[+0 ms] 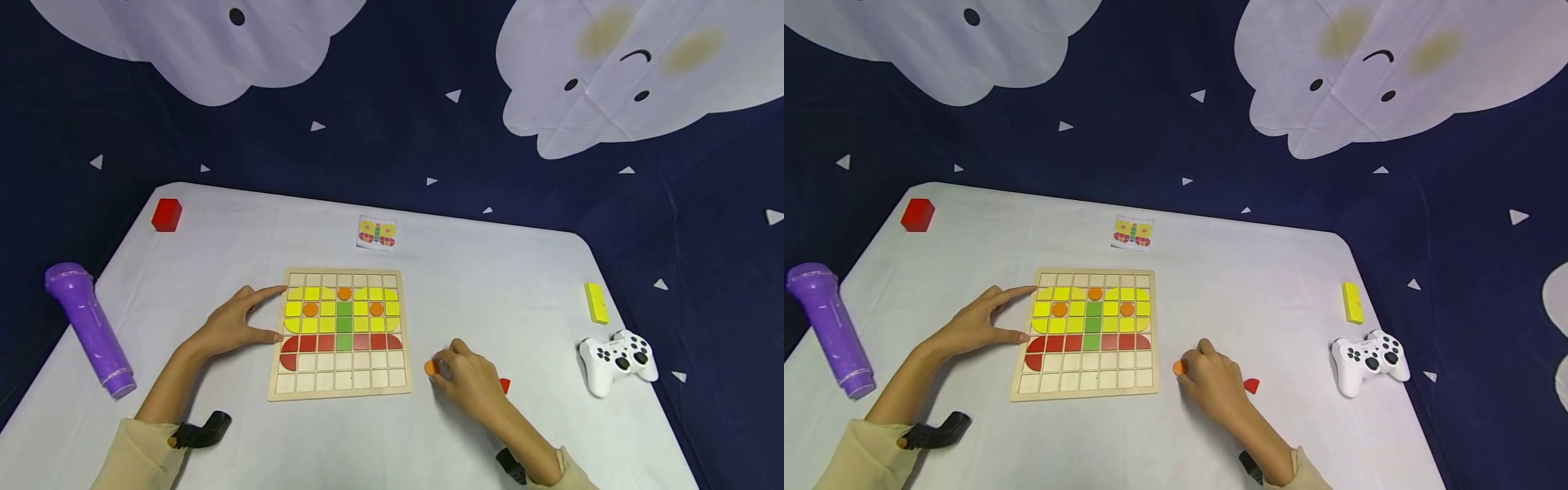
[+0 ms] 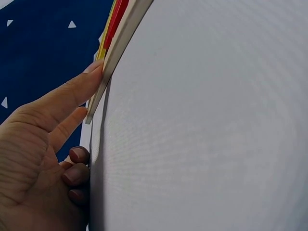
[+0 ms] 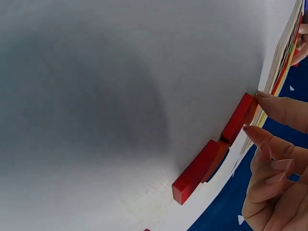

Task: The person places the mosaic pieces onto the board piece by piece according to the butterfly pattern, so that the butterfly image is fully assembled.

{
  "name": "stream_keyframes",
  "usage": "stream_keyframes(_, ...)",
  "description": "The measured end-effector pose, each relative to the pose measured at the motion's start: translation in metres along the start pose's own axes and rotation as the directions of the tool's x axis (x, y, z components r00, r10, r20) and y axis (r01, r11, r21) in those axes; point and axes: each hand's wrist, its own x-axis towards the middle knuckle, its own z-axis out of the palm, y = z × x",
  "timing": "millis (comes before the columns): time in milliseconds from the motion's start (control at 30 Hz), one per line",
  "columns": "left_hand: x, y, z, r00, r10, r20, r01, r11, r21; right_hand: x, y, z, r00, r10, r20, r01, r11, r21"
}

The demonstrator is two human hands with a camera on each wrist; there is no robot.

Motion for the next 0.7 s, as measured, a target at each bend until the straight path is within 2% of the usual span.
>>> stream_keyframes(500,-0.002,0.001,-0.001,1.0,0.006,0.002,-0.006,1.0,-0.003,0.008,-0.003,0.005,0.998,-0.05,-0.039,0.05,0.999,-0.007)
stream_keyframes(700,-0.002,0.002,-0.002,1.0,0.003,-0.003,-0.003,1.0,-0.005,0.022,-0.02,0.005,0.987,-0.139,-0.078,0.139,0.99,-0.004)
